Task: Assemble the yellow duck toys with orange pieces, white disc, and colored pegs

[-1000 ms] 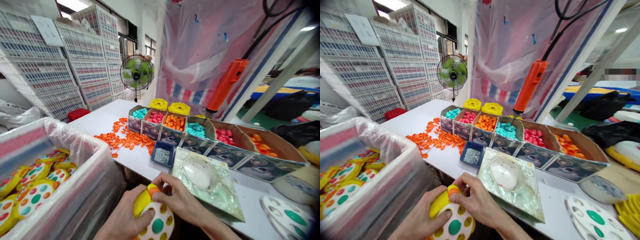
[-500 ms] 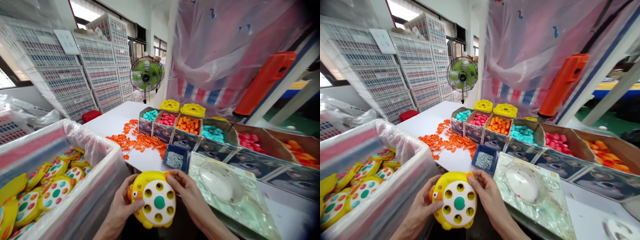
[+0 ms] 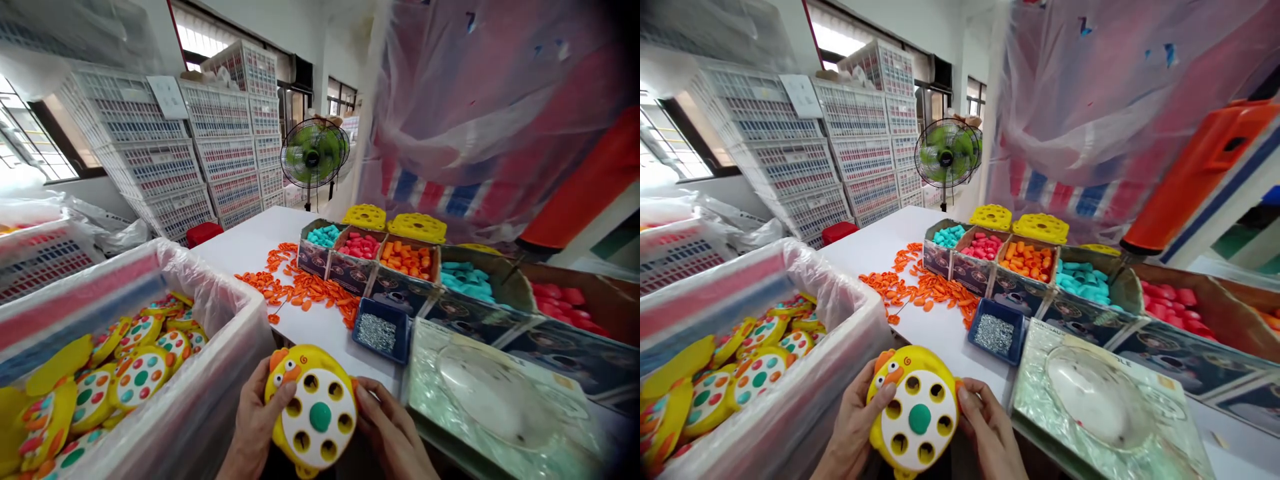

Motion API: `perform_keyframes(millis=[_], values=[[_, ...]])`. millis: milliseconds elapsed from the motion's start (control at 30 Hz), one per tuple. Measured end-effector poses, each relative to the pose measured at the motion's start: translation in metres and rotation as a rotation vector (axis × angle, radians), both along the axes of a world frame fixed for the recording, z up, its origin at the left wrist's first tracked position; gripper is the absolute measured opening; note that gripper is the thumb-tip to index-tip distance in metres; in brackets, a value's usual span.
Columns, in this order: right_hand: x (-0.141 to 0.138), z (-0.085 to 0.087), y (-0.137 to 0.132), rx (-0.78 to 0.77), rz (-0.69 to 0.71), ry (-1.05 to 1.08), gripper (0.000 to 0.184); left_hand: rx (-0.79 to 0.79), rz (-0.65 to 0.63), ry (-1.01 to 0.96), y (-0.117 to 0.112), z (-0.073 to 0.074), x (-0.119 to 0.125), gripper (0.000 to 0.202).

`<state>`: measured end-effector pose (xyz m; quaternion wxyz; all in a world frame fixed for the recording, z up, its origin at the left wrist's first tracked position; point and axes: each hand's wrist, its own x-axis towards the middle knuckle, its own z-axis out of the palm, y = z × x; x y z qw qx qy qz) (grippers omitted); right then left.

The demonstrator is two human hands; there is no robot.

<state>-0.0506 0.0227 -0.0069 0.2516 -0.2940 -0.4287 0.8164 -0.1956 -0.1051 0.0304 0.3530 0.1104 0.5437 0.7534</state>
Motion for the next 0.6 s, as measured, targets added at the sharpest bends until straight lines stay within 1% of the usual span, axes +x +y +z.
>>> perform_keyframes(millis=[100,233,433,500,600], values=[[-0.001,0.0,-0.001,-0.004,0.0,0.001,0.034,-0.004,-0.005,-0.017,0.0,0.0,-0.003,0.058],[-0.003,0.005,-0.003,-0.02,-0.018,0.003,0.035,-0.011,-0.03,-0.048,0.003,0.003,-0.005,0.059],[-0.002,0.009,-0.002,-0.046,-0.039,-0.035,0.042,-0.018,-0.115,-0.102,0.007,0.009,-0.015,0.046],[-0.002,0.007,-0.001,-0.094,-0.063,-0.007,0.041,0.018,-0.123,-0.141,0.006,0.009,-0.017,0.046],[-0.007,0.002,-0.003,-0.215,-0.145,0.077,0.037,0.138,-0.136,-0.224,0.003,0.003,-0.013,0.053]])
